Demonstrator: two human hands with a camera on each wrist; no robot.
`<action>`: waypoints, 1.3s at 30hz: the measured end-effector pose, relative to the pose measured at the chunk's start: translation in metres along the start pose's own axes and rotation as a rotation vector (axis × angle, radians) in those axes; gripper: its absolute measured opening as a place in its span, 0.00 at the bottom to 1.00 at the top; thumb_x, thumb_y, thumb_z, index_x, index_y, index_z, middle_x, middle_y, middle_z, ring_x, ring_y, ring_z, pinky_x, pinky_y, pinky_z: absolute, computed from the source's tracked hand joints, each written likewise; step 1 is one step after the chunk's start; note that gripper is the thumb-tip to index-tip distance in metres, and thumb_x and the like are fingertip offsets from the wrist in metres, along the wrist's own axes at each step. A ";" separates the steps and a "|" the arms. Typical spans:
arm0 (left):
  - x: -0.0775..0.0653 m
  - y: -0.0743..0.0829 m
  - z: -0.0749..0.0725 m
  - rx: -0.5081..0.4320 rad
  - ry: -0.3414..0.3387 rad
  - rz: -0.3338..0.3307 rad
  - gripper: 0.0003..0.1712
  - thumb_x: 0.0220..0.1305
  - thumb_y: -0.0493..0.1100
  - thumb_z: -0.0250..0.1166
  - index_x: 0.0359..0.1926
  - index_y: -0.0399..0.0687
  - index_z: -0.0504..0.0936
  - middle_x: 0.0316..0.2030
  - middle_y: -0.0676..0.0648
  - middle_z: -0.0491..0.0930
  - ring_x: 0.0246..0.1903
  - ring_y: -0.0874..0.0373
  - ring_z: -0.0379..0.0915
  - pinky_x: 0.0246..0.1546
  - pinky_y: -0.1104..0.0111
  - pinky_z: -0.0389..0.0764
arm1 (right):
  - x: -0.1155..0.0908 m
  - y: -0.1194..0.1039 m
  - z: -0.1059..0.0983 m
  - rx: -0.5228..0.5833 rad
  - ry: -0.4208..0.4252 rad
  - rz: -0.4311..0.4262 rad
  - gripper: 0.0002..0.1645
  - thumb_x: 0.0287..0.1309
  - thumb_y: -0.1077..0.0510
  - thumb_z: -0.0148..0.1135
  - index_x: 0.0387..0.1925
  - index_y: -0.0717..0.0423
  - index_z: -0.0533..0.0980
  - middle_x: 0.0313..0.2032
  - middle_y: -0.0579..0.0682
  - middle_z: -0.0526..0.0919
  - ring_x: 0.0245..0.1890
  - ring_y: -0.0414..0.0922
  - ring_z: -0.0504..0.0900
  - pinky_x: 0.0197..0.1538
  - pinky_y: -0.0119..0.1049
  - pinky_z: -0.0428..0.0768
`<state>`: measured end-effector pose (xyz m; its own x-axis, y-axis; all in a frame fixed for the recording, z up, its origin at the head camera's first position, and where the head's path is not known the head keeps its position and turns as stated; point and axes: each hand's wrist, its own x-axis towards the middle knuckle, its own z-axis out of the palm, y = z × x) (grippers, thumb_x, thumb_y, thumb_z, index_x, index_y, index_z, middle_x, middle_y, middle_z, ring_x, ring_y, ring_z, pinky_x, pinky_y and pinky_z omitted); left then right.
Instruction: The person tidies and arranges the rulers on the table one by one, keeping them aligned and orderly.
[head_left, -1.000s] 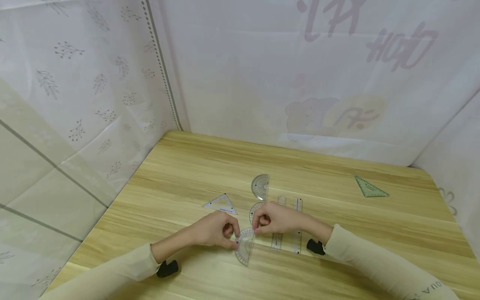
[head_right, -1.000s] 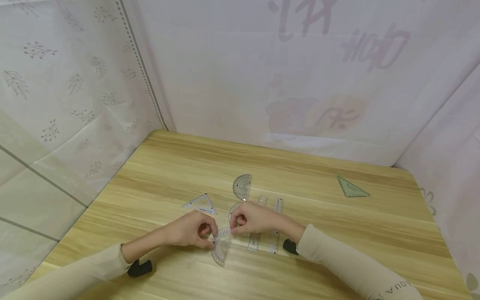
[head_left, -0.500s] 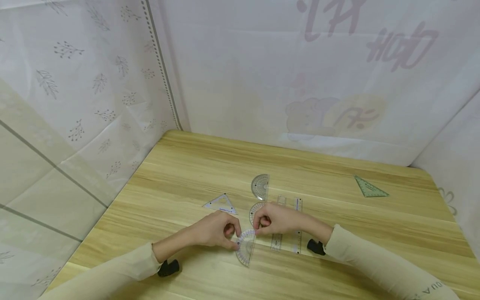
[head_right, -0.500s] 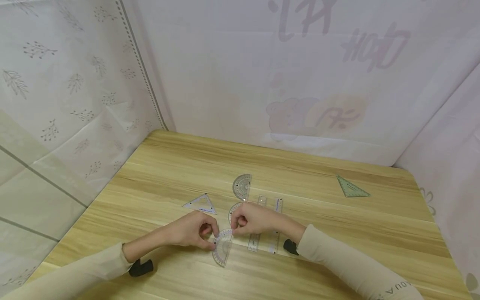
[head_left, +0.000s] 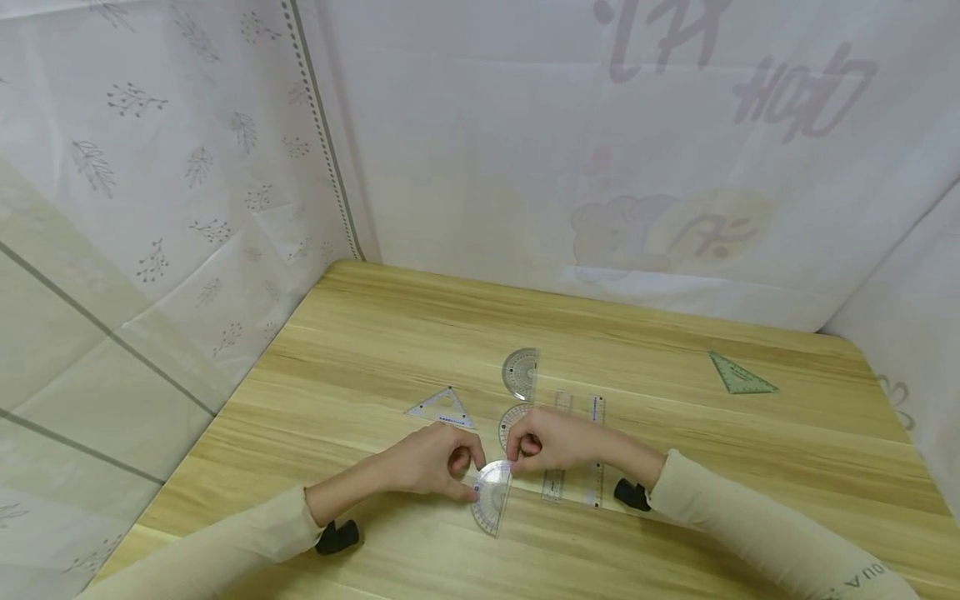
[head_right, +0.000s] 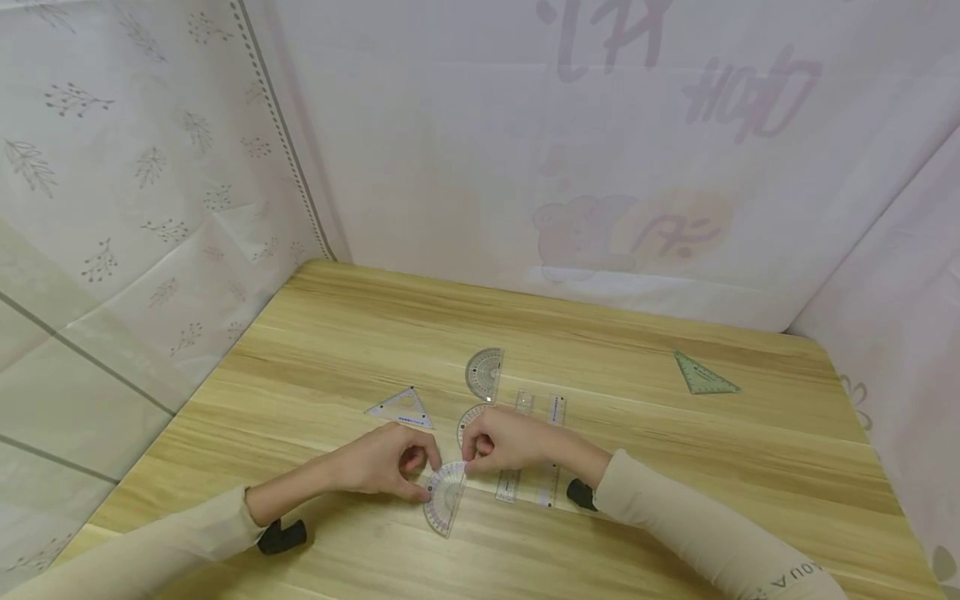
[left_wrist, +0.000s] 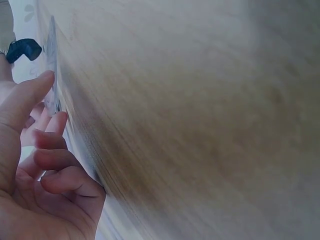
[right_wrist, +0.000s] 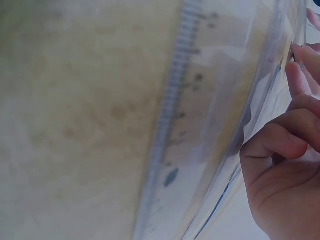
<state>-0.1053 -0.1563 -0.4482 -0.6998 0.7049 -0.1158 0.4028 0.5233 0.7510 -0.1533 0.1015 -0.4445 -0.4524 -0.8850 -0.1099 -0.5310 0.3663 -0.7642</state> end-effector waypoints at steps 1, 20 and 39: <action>0.000 0.000 0.000 0.001 -0.001 -0.002 0.16 0.50 0.43 0.82 0.36 0.54 0.82 0.20 0.59 0.69 0.22 0.70 0.63 0.26 0.74 0.66 | 0.000 0.000 0.000 -0.005 0.000 0.001 0.07 0.61 0.58 0.73 0.30 0.45 0.82 0.17 0.35 0.66 0.19 0.30 0.62 0.28 0.26 0.64; 0.000 -0.001 0.001 0.024 0.004 0.010 0.20 0.52 0.47 0.82 0.41 0.53 0.81 0.21 0.59 0.71 0.22 0.69 0.63 0.25 0.74 0.66 | -0.005 0.001 -0.005 0.039 0.018 -0.016 0.06 0.61 0.60 0.72 0.32 0.47 0.82 0.18 0.37 0.67 0.20 0.31 0.63 0.28 0.26 0.65; 0.035 0.020 -0.027 -0.046 0.095 0.145 0.23 0.64 0.47 0.73 0.54 0.41 0.78 0.23 0.58 0.70 0.22 0.66 0.64 0.26 0.71 0.70 | -0.063 0.005 -0.049 0.105 -0.075 -0.008 0.25 0.66 0.49 0.70 0.56 0.60 0.76 0.29 0.43 0.78 0.25 0.35 0.72 0.30 0.30 0.73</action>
<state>-0.1373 -0.1340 -0.4193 -0.6897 0.7219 0.0562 0.4775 0.3951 0.7848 -0.1623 0.1730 -0.4102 -0.3911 -0.9084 -0.1474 -0.4550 0.3302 -0.8270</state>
